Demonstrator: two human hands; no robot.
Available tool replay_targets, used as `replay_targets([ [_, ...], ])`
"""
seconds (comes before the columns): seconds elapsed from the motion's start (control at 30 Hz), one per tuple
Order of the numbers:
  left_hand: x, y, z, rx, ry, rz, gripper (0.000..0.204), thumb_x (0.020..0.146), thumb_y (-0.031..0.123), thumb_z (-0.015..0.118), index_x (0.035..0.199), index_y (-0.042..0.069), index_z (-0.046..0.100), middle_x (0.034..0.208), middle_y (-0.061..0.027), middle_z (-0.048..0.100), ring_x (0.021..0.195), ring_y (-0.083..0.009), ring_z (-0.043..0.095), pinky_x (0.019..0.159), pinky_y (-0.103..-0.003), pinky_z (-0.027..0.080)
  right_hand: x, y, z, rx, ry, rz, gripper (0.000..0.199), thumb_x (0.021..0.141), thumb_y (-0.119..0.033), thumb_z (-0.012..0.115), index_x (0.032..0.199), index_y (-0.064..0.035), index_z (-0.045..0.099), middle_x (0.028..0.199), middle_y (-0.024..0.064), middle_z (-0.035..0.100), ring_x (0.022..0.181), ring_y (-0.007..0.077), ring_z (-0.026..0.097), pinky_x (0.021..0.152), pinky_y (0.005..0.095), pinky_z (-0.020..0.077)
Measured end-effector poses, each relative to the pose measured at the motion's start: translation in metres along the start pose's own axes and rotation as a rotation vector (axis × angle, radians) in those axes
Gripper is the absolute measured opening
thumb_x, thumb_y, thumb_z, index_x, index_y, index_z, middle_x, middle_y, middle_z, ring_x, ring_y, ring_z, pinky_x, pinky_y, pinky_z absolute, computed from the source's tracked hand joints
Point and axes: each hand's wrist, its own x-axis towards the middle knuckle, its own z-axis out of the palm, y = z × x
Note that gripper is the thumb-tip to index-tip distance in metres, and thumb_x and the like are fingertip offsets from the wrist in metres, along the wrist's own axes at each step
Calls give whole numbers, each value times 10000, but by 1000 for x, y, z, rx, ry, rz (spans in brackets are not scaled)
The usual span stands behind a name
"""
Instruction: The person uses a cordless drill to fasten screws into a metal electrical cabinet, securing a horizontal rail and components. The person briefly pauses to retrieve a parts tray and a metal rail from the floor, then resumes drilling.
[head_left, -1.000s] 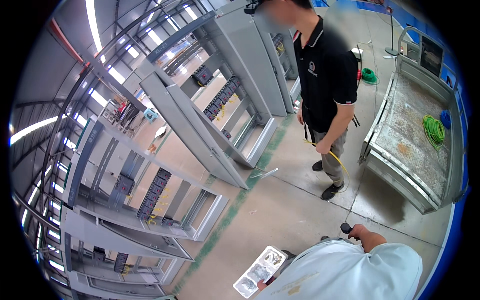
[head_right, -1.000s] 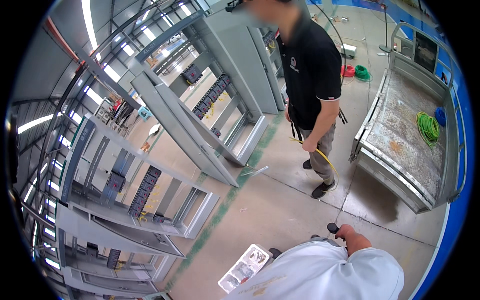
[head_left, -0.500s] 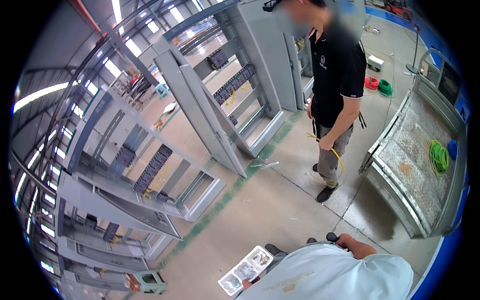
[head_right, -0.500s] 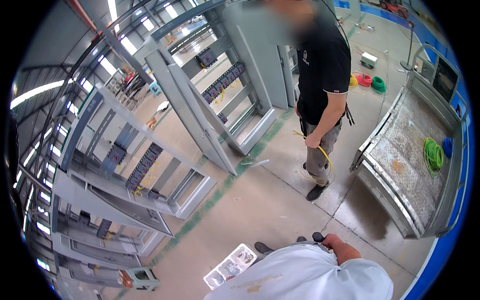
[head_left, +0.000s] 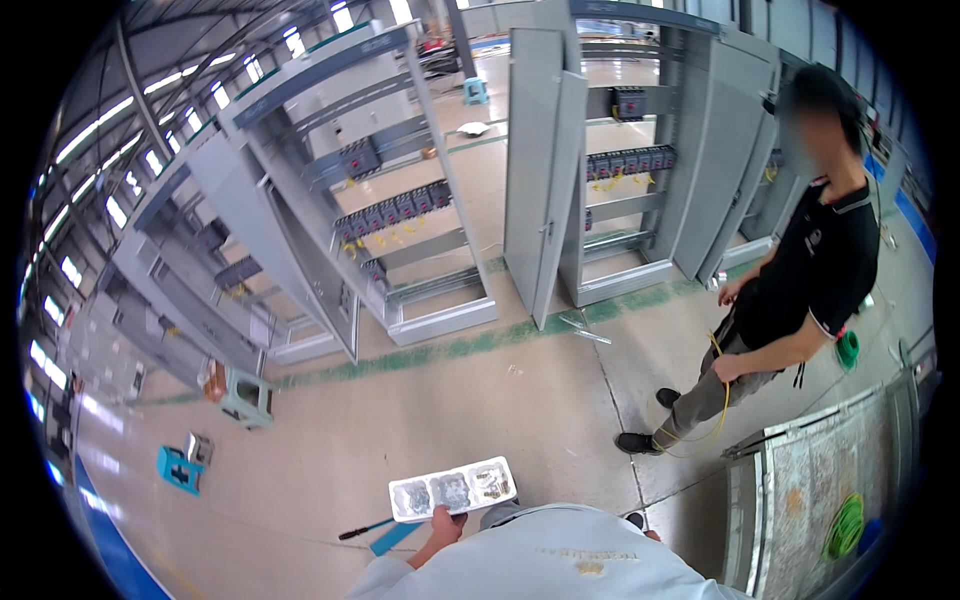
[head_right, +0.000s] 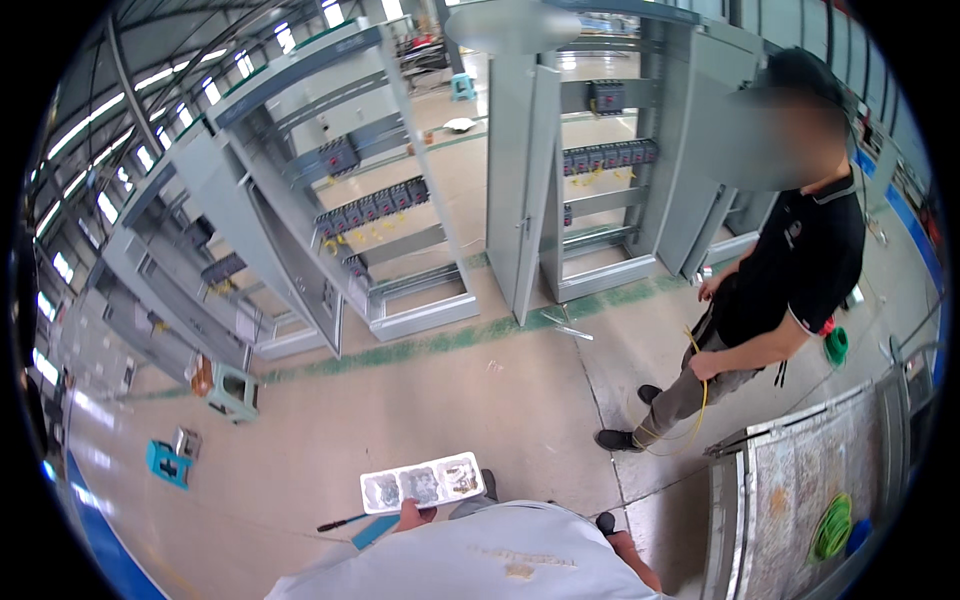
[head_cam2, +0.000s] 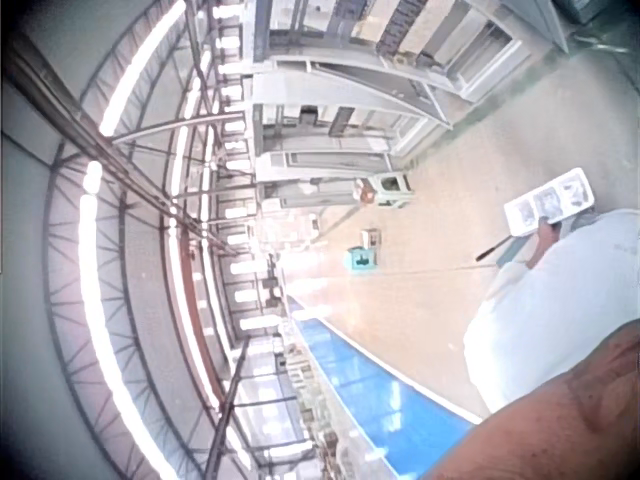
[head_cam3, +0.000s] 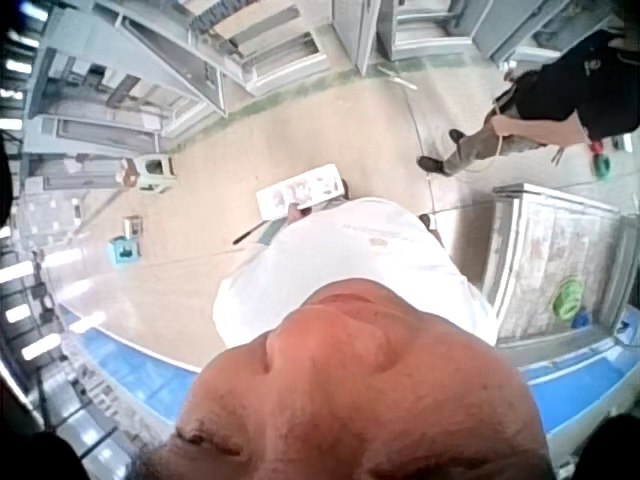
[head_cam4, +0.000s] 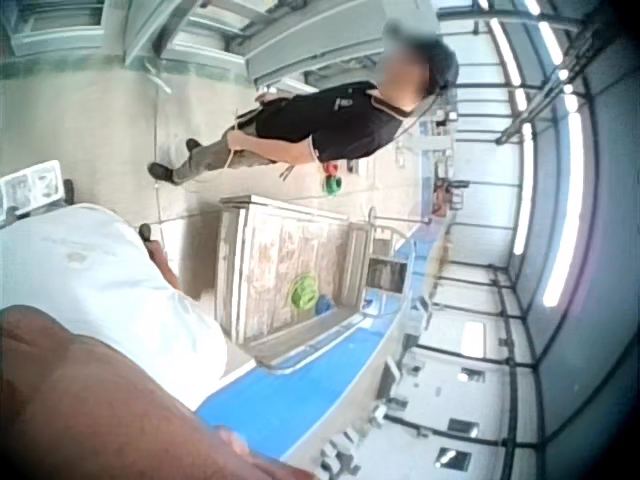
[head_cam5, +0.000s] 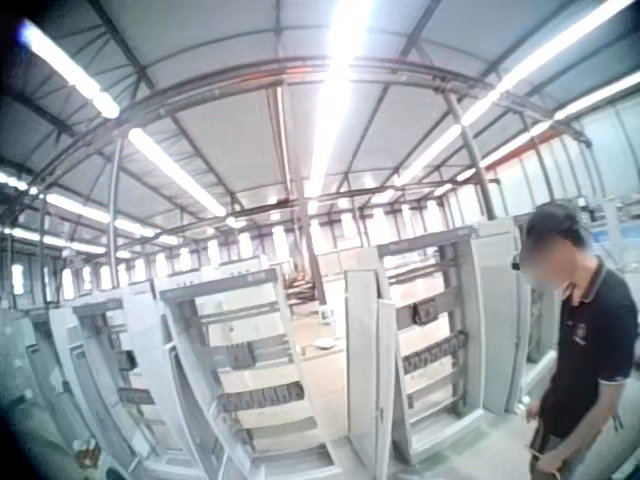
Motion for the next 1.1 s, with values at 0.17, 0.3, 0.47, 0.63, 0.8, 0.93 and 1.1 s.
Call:
replay_targets([
  [0.17, -7, 4, 10, -374, 152, -186, 385, 836, 146, 525, 1202, 33, 486, 1141, -206, 598, 1069, -374, 610, 941, -557, 515, 6, -43, -21, -76, -4, 57, 468, 685, -389, 768, 945, 0, 743, 912, 207, 726, 879, 306, 713, 775, 417, 543],
  [0.3, -8, -20, -3, -305, 161, -91, 424, 846, 139, 518, 1251, 23, 473, 1172, -209, 577, 1066, -396, 606, 941, -569, 510, 9, -69, -31, -128, -26, 49, 472, 683, -391, 765, 949, -2, 743, 926, 210, 725, 895, 309, 711, 783, 416, 541],
  [0.47, -14, -16, 13, -442, 264, -159, 434, 856, 132, 524, 1271, 22, 464, 1184, -214, 567, 1054, -397, 609, 942, -565, 512, 20, -74, -38, -180, -27, 27, 476, 679, -393, 762, 953, -4, 743, 943, 214, 725, 914, 313, 709, 793, 415, 538],
  [0.63, -9, -37, -13, -154, 63, 50, 397, 846, 158, 502, 1228, 54, 519, 1142, -160, 612, 1047, -353, 623, 908, -519, 537, 23, -58, -29, -172, -58, 10, 480, 676, -395, 759, 957, -6, 743, 959, 217, 724, 933, 318, 706, 803, 415, 535],
  [0.8, -24, -11, 3, -523, 190, -185, 409, 791, 153, 480, 1171, 34, 573, 1157, -157, 632, 1084, -335, 619, 927, -490, 531, 20, -82, -21, -256, -46, 107, 481, 661, -387, 750, 987, -33, 756, 1061, 207, 716, 996, 342, 692, 857, 401, 534],
  [0.93, -36, 17, 21, -383, 104, -185, 423, 793, 136, 467, 1184, 12, 571, 1185, -170, 622, 1122, -343, 602, 955, -480, 521, -14, -96, -20, -118, -43, 158, 463, 685, -364, 741, 1010, -34, 753, 1050, 199, 720, 1008, 335, 690, 865, 388, 535],
  [1.1, -11, 20, 12, -376, 38, -183, 437, 830, 156, 462, 1239, 27, 543, 1224, -162, 608, 1152, -339, 589, 980, -490, 505, -25, -74, -12, 93, -123, 205, 514, 671, -372, 776, 1043, -18, 739, 1118, 189, 709, 1031, 307, 691, 871, 372, 532],
])
